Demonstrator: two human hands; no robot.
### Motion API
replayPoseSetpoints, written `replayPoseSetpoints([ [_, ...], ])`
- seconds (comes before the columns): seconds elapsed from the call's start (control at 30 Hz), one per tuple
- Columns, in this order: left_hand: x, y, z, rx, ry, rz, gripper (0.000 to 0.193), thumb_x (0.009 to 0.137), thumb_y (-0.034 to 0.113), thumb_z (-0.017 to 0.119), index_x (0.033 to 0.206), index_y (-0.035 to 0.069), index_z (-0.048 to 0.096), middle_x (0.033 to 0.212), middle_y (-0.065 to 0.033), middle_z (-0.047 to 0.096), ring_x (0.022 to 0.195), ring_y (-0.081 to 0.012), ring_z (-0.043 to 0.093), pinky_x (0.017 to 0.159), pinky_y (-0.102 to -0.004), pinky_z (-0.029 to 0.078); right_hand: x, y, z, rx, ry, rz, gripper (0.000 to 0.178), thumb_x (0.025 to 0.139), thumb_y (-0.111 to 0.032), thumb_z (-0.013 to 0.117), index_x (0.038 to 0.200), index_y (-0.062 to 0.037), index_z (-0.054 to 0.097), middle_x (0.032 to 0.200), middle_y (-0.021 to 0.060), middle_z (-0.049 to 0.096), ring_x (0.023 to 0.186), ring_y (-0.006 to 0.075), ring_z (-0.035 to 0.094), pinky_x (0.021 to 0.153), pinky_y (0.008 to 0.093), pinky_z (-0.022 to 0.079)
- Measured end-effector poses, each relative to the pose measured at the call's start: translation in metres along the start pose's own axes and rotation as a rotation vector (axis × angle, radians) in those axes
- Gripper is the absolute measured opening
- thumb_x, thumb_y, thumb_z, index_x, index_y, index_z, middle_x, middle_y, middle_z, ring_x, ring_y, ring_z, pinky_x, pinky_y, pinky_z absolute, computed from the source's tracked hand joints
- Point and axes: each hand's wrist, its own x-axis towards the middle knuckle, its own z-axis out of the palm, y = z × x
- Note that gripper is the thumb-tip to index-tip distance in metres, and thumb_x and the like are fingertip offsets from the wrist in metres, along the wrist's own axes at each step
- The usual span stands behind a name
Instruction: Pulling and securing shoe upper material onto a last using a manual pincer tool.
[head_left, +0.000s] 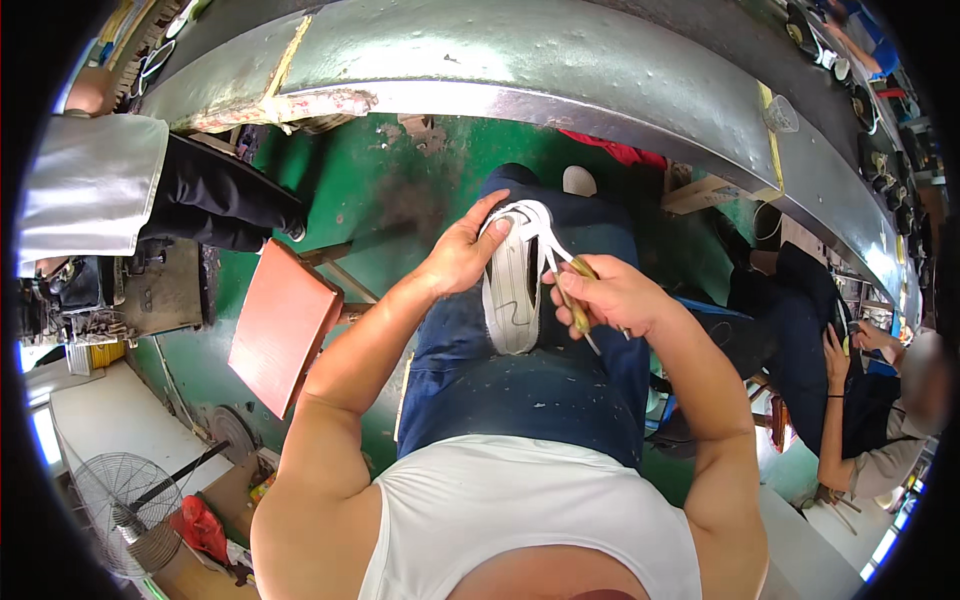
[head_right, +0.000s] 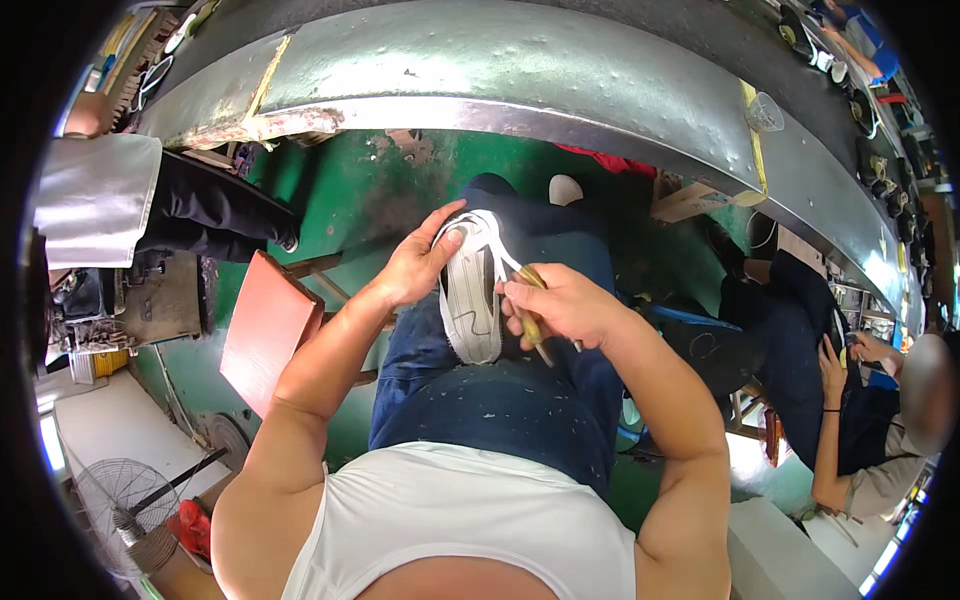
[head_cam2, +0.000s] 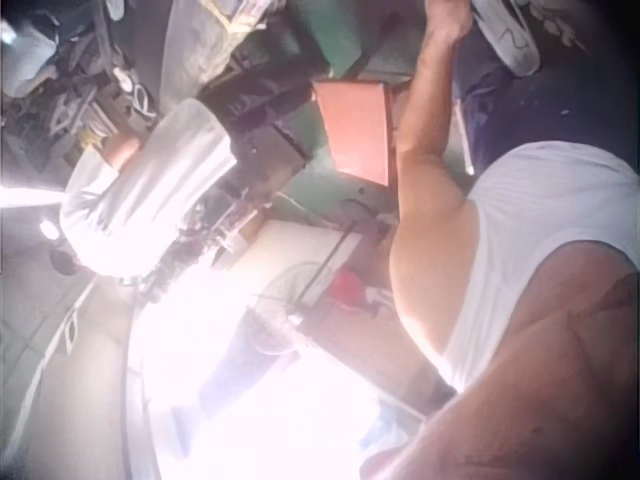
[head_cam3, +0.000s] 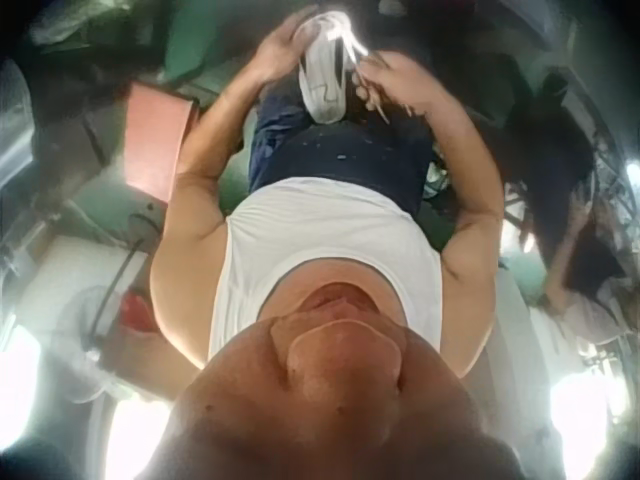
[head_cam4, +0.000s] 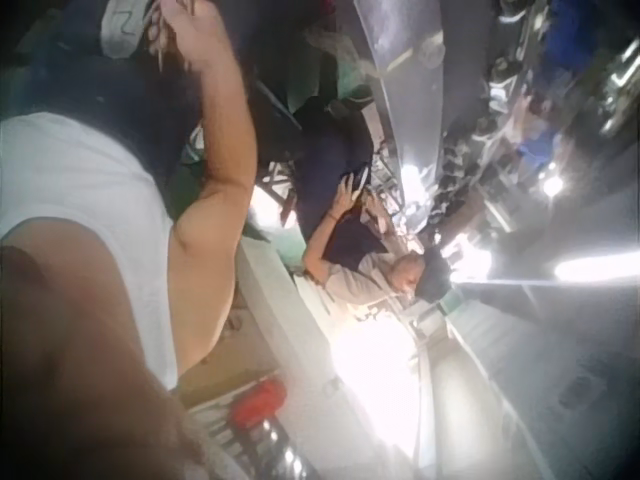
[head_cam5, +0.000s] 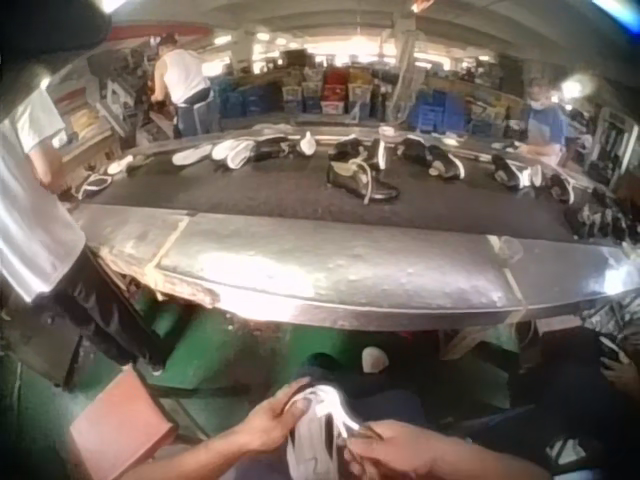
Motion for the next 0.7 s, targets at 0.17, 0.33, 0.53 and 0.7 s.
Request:
replayPoseSetpoints([
  [0.17, 0.009, -0.035, 0.003, -0.113, 0.085, 0.056, 0.041, 0.104, 0.019, 0.055, 0.144, 0.01, 0.049, 0.121, -0.0099, 0.063, 0.114, -0.0149, 0.056, 0.103, -0.029, 0.043, 0.036, 0.034, -0.014, -0.873, 0.236, -0.289, 0.027, 0.097, -0.02, 0.061, 0.11, 0.003, 0.058, 0.089, 0.0201, 0.066, 0.074, 0.0299, 0.067, 0.071, 0.0414, 0.054],
  [0.33, 0.005, -0.033, 0.017, -0.386, 0.176, 0.122, 0.04, 0.1, 0.003, 0.058, 0.139, 0.009, 0.053, 0.12, -0.0045, 0.062, 0.113, -0.013, 0.056, 0.102, -0.028, 0.045, 0.065, 0.066, -0.024, -1.045, 0.525, -0.863, 0.026, 0.094, -0.013, 0.063, 0.115, 0.001, 0.058, 0.102, 0.0226, 0.066, 0.092, 0.0445, 0.064, 0.08, 0.0476, 0.052],
  [0.53, 0.001, -0.025, 0.028, -0.333, 0.158, 0.038, 0.043, 0.098, 0.001, 0.059, 0.14, 0.008, 0.052, 0.134, -0.0061, 0.053, 0.116, -0.0132, 0.054, 0.103, -0.0291, 0.045, 0.005, 0.058, -0.031, -0.908, 0.317, -0.585, 0.042, 0.093, -0.018, 0.064, 0.131, -0.0016, 0.056, 0.105, 0.0215, 0.064, 0.096, 0.0421, 0.063, 0.086, 0.0446, 0.051],
  [0.7, 0.0, 0.009, 0.038, 0.16, 0.224, 0.486, 0.059, 0.087, -0.008, 0.064, 0.143, 0.005, 0.047, 0.144, -0.0182, 0.047, 0.137, -0.0284, 0.044, 0.109, -0.0339, 0.04, -0.06, 0.095, -0.029, -1.278, 0.386, -0.83, 0.057, 0.088, -0.022, 0.069, 0.138, -0.0021, 0.053, 0.11, 0.0166, 0.067, 0.101, 0.0344, 0.065, 0.092, 0.0399, 0.05],
])
